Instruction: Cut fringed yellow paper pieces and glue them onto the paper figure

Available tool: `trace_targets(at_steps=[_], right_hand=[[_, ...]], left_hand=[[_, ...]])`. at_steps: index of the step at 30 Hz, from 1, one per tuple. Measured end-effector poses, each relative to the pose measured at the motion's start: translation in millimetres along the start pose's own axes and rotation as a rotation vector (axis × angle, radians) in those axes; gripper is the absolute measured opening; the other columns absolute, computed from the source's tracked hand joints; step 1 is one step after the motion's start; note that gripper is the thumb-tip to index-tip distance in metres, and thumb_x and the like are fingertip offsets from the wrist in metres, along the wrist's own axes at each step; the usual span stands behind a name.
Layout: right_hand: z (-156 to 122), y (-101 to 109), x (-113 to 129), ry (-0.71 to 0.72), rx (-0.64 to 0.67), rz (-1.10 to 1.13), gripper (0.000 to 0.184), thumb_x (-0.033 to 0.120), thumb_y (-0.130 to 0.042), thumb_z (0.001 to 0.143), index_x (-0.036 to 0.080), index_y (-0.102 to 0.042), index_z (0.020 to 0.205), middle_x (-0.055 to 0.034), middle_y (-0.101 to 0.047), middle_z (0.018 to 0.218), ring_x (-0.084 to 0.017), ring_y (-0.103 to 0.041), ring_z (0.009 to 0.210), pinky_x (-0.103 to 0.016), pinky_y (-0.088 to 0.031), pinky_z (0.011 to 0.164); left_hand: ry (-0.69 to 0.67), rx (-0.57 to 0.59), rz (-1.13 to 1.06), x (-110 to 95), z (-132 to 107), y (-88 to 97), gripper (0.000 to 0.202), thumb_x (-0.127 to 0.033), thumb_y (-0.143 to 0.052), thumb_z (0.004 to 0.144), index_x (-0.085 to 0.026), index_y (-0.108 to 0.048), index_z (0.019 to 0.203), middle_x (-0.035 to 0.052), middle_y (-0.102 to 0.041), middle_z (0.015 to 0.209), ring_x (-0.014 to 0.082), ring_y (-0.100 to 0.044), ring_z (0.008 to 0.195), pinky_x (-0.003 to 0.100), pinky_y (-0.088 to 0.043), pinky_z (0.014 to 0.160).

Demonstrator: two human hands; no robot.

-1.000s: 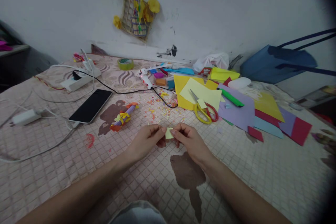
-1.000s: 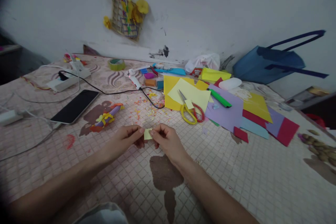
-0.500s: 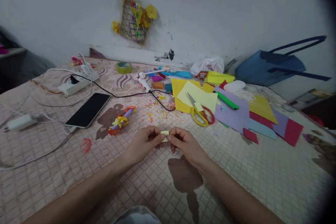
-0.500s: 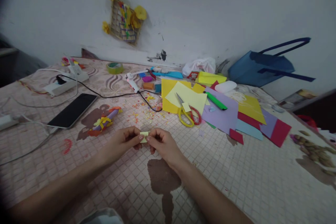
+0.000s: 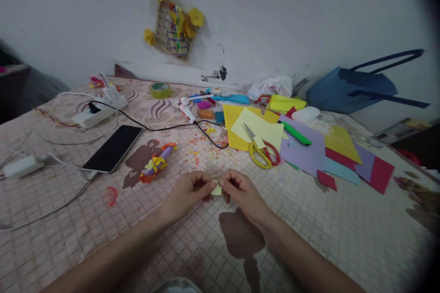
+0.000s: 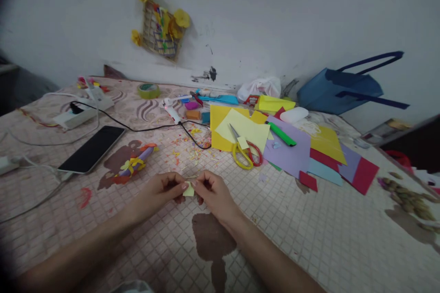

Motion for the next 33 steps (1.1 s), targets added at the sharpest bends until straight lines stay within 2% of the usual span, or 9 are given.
trace_targets(at_steps=[5, 7, 10, 13, 18, 22, 27, 30, 33], right_hand=[[-2.0, -7.5, -0.6, -0.017, 0.134, -0.008, 0.033, 0.048, -0.060, 0.078, 0.019, -0.048, 0.067, 0.0063, -0.048, 0.055, -0.008, -0.045, 0.045, -0.021, -0.040, 0.045], [-2.3, -8.6, 0.2, 0.019, 0.133, -0.067, 0.034, 0.048, -0.058, 0.080, 0.020, -0.045, 0.065, 0.0065, -0.045, 0.056, -0.007, -0.043, 0.044, -0.020, -0.039, 0.043], [1.4, 0.8, 4.0, 0.103, 0.084, -0.293, 0.034, 0.047, -0.050, 0.085, 0.020, -0.048, 0.065, 0.0052, -0.047, 0.055, -0.008, -0.047, 0.044, -0.021, -0.041, 0.043], [13.6, 36.7, 11.8, 0.159, -0.065, -0.474, 0.030, 0.043, -0.049, 0.085, 0.019, -0.053, 0.069, 0.0024, -0.052, 0.058, -0.011, -0.050, 0.050, -0.023, -0.042, 0.047], [44.1, 128.5, 28.1, 0.209, -0.554, -0.733, 0.015, 0.034, -0.058, 0.076, 0.020, -0.053, 0.076, -0.0045, -0.053, 0.076, -0.021, -0.052, 0.075, -0.034, -0.041, 0.070], [69.0, 163.2, 26.9, 0.182, -0.668, -0.859, 0.019, 0.029, -0.066, 0.065, 0.019, -0.057, 0.078, -0.0067, -0.052, 0.084, -0.024, -0.052, 0.081, -0.036, -0.039, 0.076], [83.0, 170.0, 23.5, 0.181, -0.657, -0.901, 0.016, 0.029, -0.066, 0.063, 0.019, -0.055, 0.068, -0.0026, -0.052, 0.075, -0.018, -0.051, 0.067, -0.032, -0.040, 0.069], [80.8, 164.8, 23.6, 0.210, -0.650, -0.877, 0.018, 0.036, -0.060, 0.071, 0.020, -0.052, 0.068, -0.0004, -0.052, 0.069, -0.016, -0.049, 0.060, -0.030, -0.041, 0.062], [77.3, 151.3, 19.1, 0.204, -0.577, -0.840, 0.028, 0.047, -0.050, 0.080, 0.020, -0.051, 0.071, 0.0032, -0.049, 0.057, -0.013, -0.045, 0.048, -0.027, -0.039, 0.050]], left_hand=[[-0.025, -0.076, 0.035, -2.0, 0.1, 5.6, 0.025, -0.037, -0.060, 0.076, -0.014, -0.056, 0.067, -0.0018, -0.055, 0.055, 0.0089, -0.049, 0.051, 0.020, -0.039, 0.052], [-0.024, -0.058, 0.028, -1.5, 0.0, 5.5, 0.025, -0.037, -0.061, 0.076, -0.014, -0.057, 0.069, -0.0014, -0.056, 0.057, 0.0093, -0.050, 0.052, 0.021, -0.039, 0.052], [-0.013, -0.045, 0.019, -3.6, -0.7, 5.0, 0.024, -0.036, -0.063, 0.074, -0.014, -0.057, 0.068, -0.0013, -0.056, 0.056, 0.0095, -0.050, 0.051, 0.021, -0.039, 0.051], [0.015, -0.068, 0.000, -8.1, -1.9, 5.5, 0.025, -0.036, -0.063, 0.073, -0.014, -0.056, 0.065, -0.0006, -0.058, 0.056, 0.0096, -0.051, 0.051, 0.021, -0.040, 0.051], [0.023, -0.069, -0.058, -9.5, -3.9, 5.0, 0.026, -0.037, -0.065, 0.072, -0.014, -0.055, 0.065, -0.0013, -0.058, 0.056, 0.0087, -0.051, 0.051, 0.020, -0.040, 0.051], [0.006, -0.062, -0.054, -8.4, -4.7, 4.4, 0.027, -0.037, -0.065, 0.073, -0.013, -0.055, 0.066, -0.0006, -0.059, 0.057, 0.0082, -0.050, 0.050, 0.020, -0.040, 0.051], [0.028, -0.077, -0.107, -10.6, -5.6, 4.7, 0.028, -0.038, -0.067, 0.070, -0.014, -0.053, 0.066, -0.0006, -0.060, 0.059, 0.0084, -0.052, 0.051, 0.021, -0.041, 0.051], [0.015, -0.075, -0.111, -10.2, -6.2, 4.6, 0.028, -0.038, -0.067, 0.070, -0.014, -0.053, 0.066, -0.0002, -0.060, 0.061, 0.0087, -0.053, 0.052, 0.021, -0.041, 0.052], [-0.012, -0.064, -0.094, -9.1, -6.3, 4.0, 0.027, -0.038, -0.066, 0.072, -0.014, -0.054, 0.066, -0.0007, -0.059, 0.059, 0.0086, -0.052, 0.052, 0.021, -0.041, 0.052]])
Point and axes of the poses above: each hand's wrist, its own z-axis towards the middle knuckle, its own y-axis out of the back of the hand, x = y × z, the point moved 4 cm from there along z, towards the middle knuckle
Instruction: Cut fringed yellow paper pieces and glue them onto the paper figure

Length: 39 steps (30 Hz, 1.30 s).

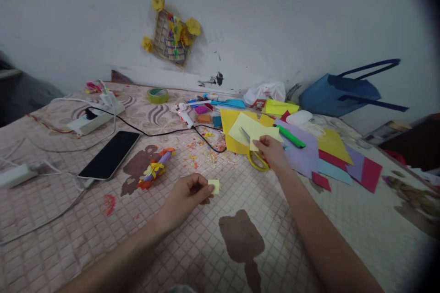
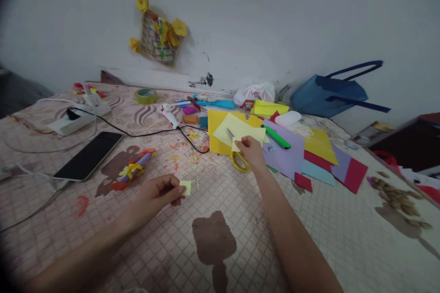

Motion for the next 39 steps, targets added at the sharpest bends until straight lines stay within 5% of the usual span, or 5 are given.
trace_targets(at_steps=[11, 22, 26, 31, 39], right_hand=[[-18.5, 10.5, -16.9, -0.041, -0.042, -0.176, 0.033, 0.034, -0.072, 0.058, 0.021, -0.047, 0.075, -0.0078, -0.058, 0.082, -0.026, -0.055, 0.082, -0.035, -0.041, 0.071], [-28.2, 28.3, 19.8, -0.002, -0.043, 0.184, 0.046, 0.052, -0.053, 0.075, 0.018, -0.048, 0.106, -0.0109, -0.059, 0.093, -0.023, -0.056, 0.076, -0.035, -0.045, 0.064], [-66.5, 5.1, 61.1, 0.034, 0.213, 0.419, 0.050, 0.068, -0.043, 0.076, 0.021, -0.055, 0.088, -0.0007, -0.050, 0.065, -0.013, -0.043, 0.046, -0.028, -0.039, 0.044], [-143.7, -41.1, 112.3, -0.085, 0.721, 1.058, 0.059, 0.081, -0.047, 0.062, 0.024, -0.052, 0.075, -0.0007, -0.047, 0.066, -0.011, -0.037, 0.044, -0.027, -0.035, 0.041], [-196.2, -50.2, 148.5, -0.276, 1.120, 1.311, 0.065, 0.082, -0.040, 0.066, 0.021, -0.056, 0.082, -0.0015, -0.047, 0.070, -0.012, -0.041, 0.055, -0.027, -0.043, 0.053]], left_hand=[[-0.011, -0.039, 0.012, -8.1, 0.3, 6.2, 0.026, -0.036, -0.065, 0.073, -0.013, -0.055, 0.067, -0.0002, -0.059, 0.058, 0.0092, -0.052, 0.053, 0.022, -0.041, 0.055], [0.037, -0.119, -0.247, -6.5, 3.7, 15.8, 0.027, -0.034, -0.072, 0.067, -0.014, -0.053, 0.067, -0.0005, -0.062, 0.063, 0.0073, -0.053, 0.052, 0.020, -0.042, 0.053], [0.029, -0.138, -0.330, -8.7, 5.7, 22.5, 0.028, -0.034, -0.073, 0.067, -0.013, -0.054, 0.068, 0.0004, -0.063, 0.063, 0.0064, -0.053, 0.051, 0.020, -0.041, 0.052], [0.005, -0.168, -0.426, -17.2, 3.8, 29.7, 0.027, -0.031, -0.073, 0.069, -0.013, -0.053, 0.067, -0.0006, -0.063, 0.062, 0.0050, -0.052, 0.051, 0.018, -0.040, 0.052], [0.008, -0.206, -0.614, -23.4, 4.8, 40.8, 0.024, -0.025, -0.075, 0.067, -0.012, -0.055, 0.068, -0.0021, -0.060, 0.061, 0.0039, -0.052, 0.052, 0.016, -0.042, 0.053]])
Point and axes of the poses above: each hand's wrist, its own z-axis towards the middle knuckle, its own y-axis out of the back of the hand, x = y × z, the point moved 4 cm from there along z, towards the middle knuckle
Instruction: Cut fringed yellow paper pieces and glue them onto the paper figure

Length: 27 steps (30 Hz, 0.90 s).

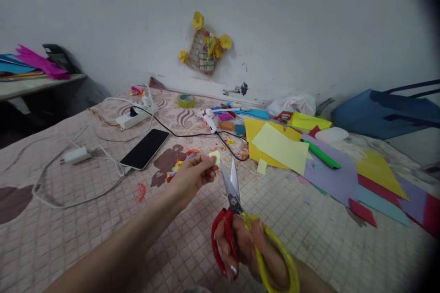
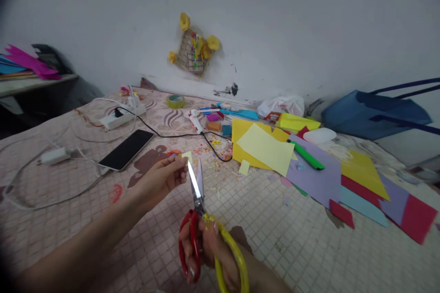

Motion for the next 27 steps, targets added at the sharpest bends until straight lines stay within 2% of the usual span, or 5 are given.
trace_targets(at_steps=[2, 5, 15, 27], right_hand=[[0.7, 0.3, -7.0, -0.035, 0.015, 0.025, 0.065, 0.081, -0.042, 0.066, 0.020, -0.056, 0.082, -0.0013, -0.047, 0.071, -0.011, -0.041, 0.055, -0.026, -0.043, 0.052], [2.0, 2.4, -12.5, 0.007, 0.038, 0.066, 0.063, 0.078, -0.042, 0.070, 0.018, -0.057, 0.084, -0.0016, -0.048, 0.073, -0.010, -0.041, 0.053, -0.025, -0.043, 0.050], [1.6, 6.5, -14.3, 0.006, 0.090, 0.169, 0.062, 0.073, -0.036, 0.078, 0.015, -0.057, 0.087, -0.0015, -0.047, 0.071, -0.010, -0.043, 0.057, -0.026, -0.045, 0.054], [0.2, -3.4, -8.3, 0.024, 0.130, 0.339, 0.058, 0.068, -0.035, 0.083, 0.015, -0.057, 0.084, -0.0020, -0.050, 0.067, -0.012, -0.046, 0.056, -0.029, -0.045, 0.055]], left_hand=[[0.005, -0.016, -0.036, -2.4, 0.8, 0.8, 0.023, -0.023, -0.076, 0.066, -0.011, -0.056, 0.067, -0.0026, -0.058, 0.060, 0.0036, -0.052, 0.051, 0.015, -0.042, 0.051], [-0.005, -0.034, -0.068, -5.9, 1.0, 1.2, 0.022, -0.022, -0.076, 0.065, -0.011, -0.056, 0.067, -0.0022, -0.058, 0.060, 0.0037, -0.052, 0.051, 0.015, -0.043, 0.050], [0.043, -0.005, -0.086, -4.3, 0.8, 0.4, 0.018, -0.020, -0.069, 0.074, -0.012, -0.054, 0.067, -0.0007, -0.058, 0.062, 0.0039, -0.051, 0.050, 0.015, -0.044, 0.050], [0.069, 0.086, -0.035, 5.2, 0.1, -2.1, 0.024, -0.023, -0.076, 0.066, -0.012, -0.056, 0.067, -0.0004, -0.061, 0.063, 0.0036, -0.051, 0.051, 0.015, -0.042, 0.052]])
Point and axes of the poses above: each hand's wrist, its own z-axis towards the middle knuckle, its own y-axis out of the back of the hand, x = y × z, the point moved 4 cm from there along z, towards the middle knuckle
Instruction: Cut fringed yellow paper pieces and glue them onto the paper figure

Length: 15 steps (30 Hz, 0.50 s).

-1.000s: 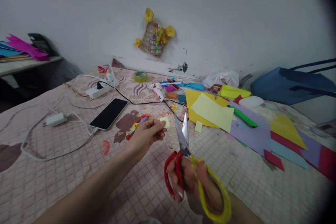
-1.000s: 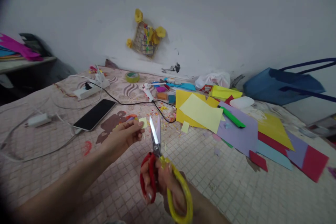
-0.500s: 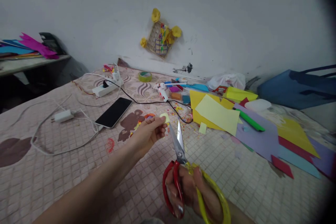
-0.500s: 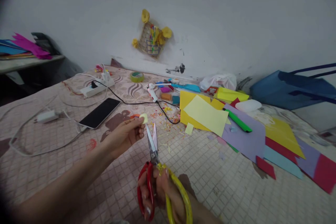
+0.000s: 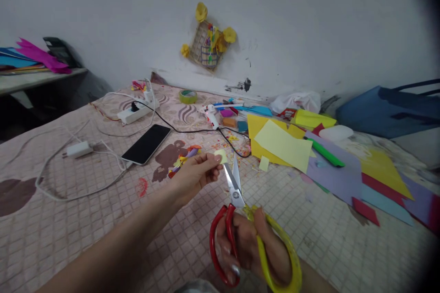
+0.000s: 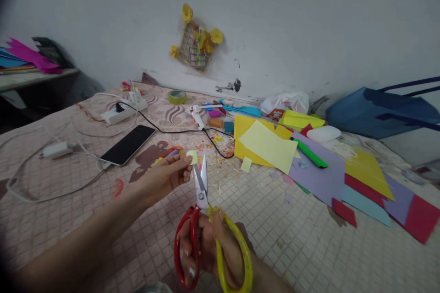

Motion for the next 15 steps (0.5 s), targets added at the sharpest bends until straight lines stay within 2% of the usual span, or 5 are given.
trace_targets(at_steps=[6, 15], right_hand=[[2.7, -1.2, 4.2, 0.008, -0.025, -0.009, 0.058, 0.068, -0.034, 0.083, 0.014, -0.056, 0.082, -0.0035, -0.053, 0.066, -0.015, -0.049, 0.058, -0.030, -0.045, 0.056], [2.7, 3.8, 2.6, 0.025, -0.093, -0.060, 0.058, 0.069, -0.035, 0.082, 0.014, -0.055, 0.085, -0.0019, -0.049, 0.069, -0.012, -0.047, 0.053, -0.027, -0.044, 0.052]], left_hand=[[0.011, 0.069, 0.115, 10.2, 0.1, -3.2, 0.024, -0.028, -0.074, 0.069, -0.011, -0.057, 0.068, -0.0008, -0.060, 0.065, 0.0036, -0.052, 0.052, 0.016, -0.041, 0.053], [0.003, 0.067, 0.129, 11.7, -0.5, -2.8, 0.026, -0.030, -0.075, 0.068, -0.012, -0.057, 0.069, -0.0005, -0.061, 0.066, 0.0043, -0.052, 0.053, 0.018, -0.040, 0.054]])
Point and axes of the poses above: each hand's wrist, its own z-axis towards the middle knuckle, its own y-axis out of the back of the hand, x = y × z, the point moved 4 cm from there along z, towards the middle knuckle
